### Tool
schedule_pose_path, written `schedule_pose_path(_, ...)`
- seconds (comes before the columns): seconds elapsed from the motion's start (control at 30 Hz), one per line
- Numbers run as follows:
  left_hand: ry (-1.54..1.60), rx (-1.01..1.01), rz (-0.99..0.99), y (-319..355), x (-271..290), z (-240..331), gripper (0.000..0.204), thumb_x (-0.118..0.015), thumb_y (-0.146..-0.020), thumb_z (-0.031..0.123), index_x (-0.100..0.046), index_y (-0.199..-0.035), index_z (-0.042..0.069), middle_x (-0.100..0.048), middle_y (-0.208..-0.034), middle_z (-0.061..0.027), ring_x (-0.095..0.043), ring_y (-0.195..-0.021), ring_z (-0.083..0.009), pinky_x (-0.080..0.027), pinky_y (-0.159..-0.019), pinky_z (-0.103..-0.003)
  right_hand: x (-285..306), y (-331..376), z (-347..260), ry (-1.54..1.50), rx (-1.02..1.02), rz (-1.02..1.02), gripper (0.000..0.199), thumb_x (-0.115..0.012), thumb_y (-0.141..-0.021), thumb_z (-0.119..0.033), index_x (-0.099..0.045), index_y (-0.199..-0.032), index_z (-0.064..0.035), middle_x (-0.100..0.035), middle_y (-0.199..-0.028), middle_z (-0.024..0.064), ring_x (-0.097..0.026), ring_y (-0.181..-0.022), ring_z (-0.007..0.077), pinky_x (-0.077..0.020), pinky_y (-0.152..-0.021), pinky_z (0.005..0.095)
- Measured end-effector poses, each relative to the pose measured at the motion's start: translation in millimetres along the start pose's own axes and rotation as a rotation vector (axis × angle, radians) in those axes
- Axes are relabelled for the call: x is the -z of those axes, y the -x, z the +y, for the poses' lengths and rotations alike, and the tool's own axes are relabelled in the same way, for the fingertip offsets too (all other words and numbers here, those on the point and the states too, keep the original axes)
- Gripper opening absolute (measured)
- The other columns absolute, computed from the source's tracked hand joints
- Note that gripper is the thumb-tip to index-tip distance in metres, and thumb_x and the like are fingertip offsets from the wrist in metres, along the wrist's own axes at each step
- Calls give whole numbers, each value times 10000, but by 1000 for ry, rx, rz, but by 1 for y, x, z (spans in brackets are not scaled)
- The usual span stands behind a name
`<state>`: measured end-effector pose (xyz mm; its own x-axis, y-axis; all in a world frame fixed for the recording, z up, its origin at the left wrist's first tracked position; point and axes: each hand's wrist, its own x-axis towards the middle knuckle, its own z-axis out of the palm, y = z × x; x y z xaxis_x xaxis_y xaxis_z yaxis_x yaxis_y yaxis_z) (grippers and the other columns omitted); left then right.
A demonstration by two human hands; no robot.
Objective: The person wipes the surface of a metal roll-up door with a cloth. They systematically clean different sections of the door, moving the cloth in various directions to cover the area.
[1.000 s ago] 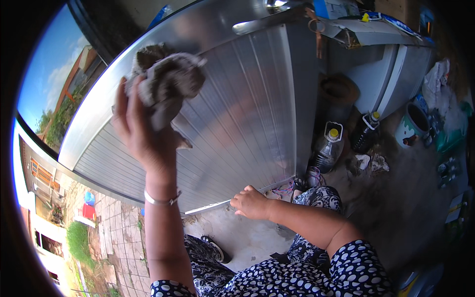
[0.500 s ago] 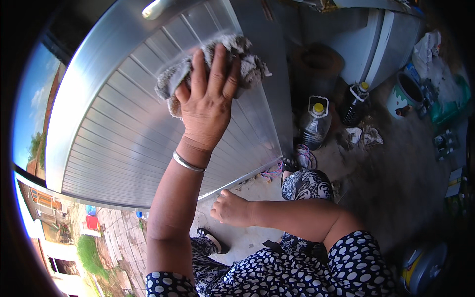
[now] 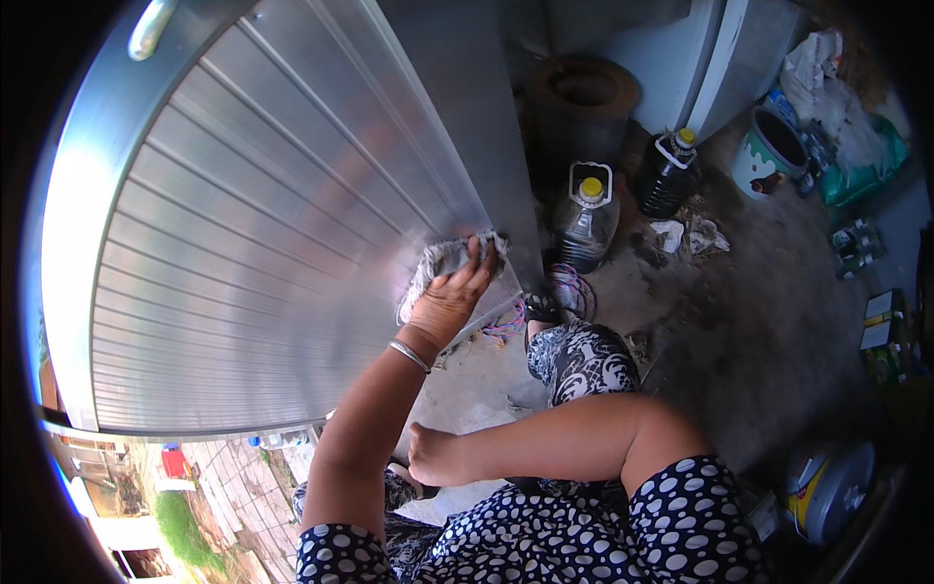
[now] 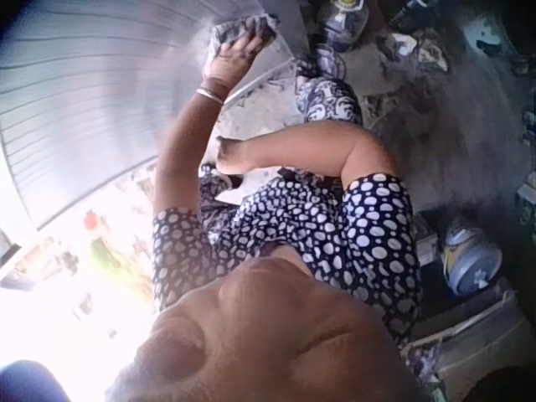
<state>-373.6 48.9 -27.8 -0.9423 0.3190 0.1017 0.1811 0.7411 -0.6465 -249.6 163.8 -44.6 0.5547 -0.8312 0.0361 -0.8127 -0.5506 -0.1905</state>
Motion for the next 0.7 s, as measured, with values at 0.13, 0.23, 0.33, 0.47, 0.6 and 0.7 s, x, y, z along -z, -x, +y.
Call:
schedule_pose_path(0.13,193,-56,-79,7,-46,30,566,-454,-821,112,-396,-1383,140,-254,-1478,-12,-222,-1380,-212,-399,-917,-288,-5,-3,-6,-61,29,-65,110,-552,-710,-122,-654,-674,-105,-631,-647,3,-600,-669,176,-368,-793,400)
schedule_pose_path(0.23,233,-83,-145,8,-74,54,568,-458,-820,111,-389,-1384,130,-218,-1492,-31,-193,-1390,-225,-372,-994,-311,-8,-1,-5,-89,51,-97,126,-552,-712,-121,-675,-709,-93,-647,-674,17,-605,-682,185,-383,-777,406)
schedule_pose_path(0.33,181,-142,-184,5,-99,77,558,-469,-808,123,-406,-1362,98,-225,-1485,-76,-208,-1374,-225,-307,-1052,-364,-24,-5,-8,-78,61,-104,128,-557,-724,-138,-667,-765,-88,-652,-743,31,-606,-723,191,-385,-785,413)
schedule_pose_path(0.47,240,-11,-147,25,-150,111,444,-489,-800,143,-528,-1242,131,-326,-1426,-71,-262,-1332,-220,-281,-1059,-422,-18,-20,-9,-125,58,-271,226,-570,-762,-216,-621,-934,-80,-629,-897,55,-592,-835,211,-376,-838,412)
schedule_pose_path(0.6,332,-10,-111,28,-132,102,402,-500,-800,152,-579,-1191,206,-368,-1407,-21,-273,-1333,-224,-289,-1042,-429,-8,-32,-5,-173,-66,-581,377,-583,-799,-293,-575,-1104,-72,-606,-1052,78,-578,-947,232,-366,-891,410)
schedule_pose_path(0.7,234,-30,-111,30,-77,61,417,-518,-803,191,-572,-1209,268,-355,-1430,17,-289,-1335,-222,-349,-973,-423,-8,-47,-3,-179,-147,-741,497,-593,-827,-351,-540,-1231,-66,-589,-1168,96,-567,-1031,247,-360,-931,410)
